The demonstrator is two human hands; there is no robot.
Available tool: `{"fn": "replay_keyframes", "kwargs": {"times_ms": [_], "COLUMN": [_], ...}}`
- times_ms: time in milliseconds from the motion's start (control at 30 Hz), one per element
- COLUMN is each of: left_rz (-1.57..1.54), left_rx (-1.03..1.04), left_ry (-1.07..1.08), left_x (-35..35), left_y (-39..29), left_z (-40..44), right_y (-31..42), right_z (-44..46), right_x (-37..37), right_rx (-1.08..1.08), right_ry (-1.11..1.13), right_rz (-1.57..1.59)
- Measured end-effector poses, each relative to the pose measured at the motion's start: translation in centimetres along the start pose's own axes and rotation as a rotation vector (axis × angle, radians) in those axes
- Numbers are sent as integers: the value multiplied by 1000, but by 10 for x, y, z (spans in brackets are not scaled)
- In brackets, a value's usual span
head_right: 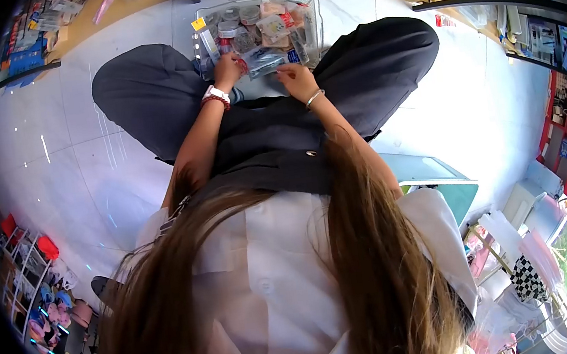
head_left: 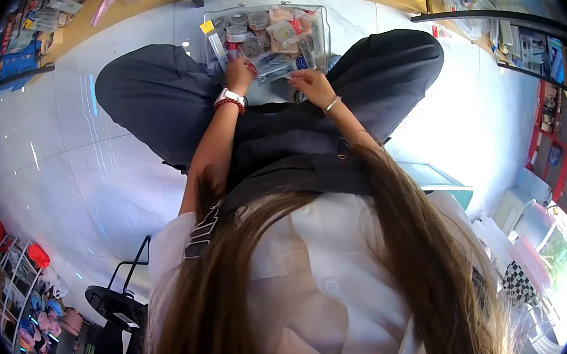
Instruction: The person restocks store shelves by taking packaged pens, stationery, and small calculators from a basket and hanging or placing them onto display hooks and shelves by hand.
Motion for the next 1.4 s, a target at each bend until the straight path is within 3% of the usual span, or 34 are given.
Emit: {"fn": "replay_keyframes", "kwargs": {"times_ms": [133,200,267,333,400,500,533,600,667,733,800,967,1067,1400], "left_rz": [53,118,81,-28,-37,-451,-449,-786,-927,-1124,-1129,-1350,-1300,-1325], "left_rx": [-33,176,230,308,348,223,225,168,82,-18,-16,-59,-54,-89], "left_ry": [-66,-32,-67,-24,24,227,231,290,338,216,220,4,-52,-39], "left_x": [-37,-71,-99,-127,-151,-167,-170,-178,-182,-181,-180,-172,-173,-178], "left_y": [-21,-50,-70,-91,-110,-119,-119,-121,-119,-115,-117,-130,-131,-124], "left_z": [-2,-6,-12,-16,-19,-21,-21,-19,-16,-13,-11,-7,-7,-9], "right_y": [22,45,64,80,92,93,85,94,118,117,130,140,138,133], "right_z": [4,4,6,10,12,17,21,12,-8,-11,-26,-37,-40,-43], "right_x": [-8,-13,-15,-16,-10,-3,-2,-4,-16,-27,-26,-30,-26,-18], "right_rx": [-22,-81,-138,-453,-517,-616,-662,-706,-303,-264,-77,32,90,106], "right_ry": [15,-65,-143,-227,-179,-75,-57,-45,128,246,512,405,424,473], "right_rz": [-45,-219,-394,-613,-636,-597,-647,-693,-611,-581,39,209,280,362]}}
Point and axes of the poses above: each hand's wrist, its own z-axis towards the middle knuckle, its own x-axis out of the palm, y = z × x, the point moved 1 cm from there along z, towards the middle knuckle, and after that the axes turned 7 degrees about x, right-handed, at the moved point
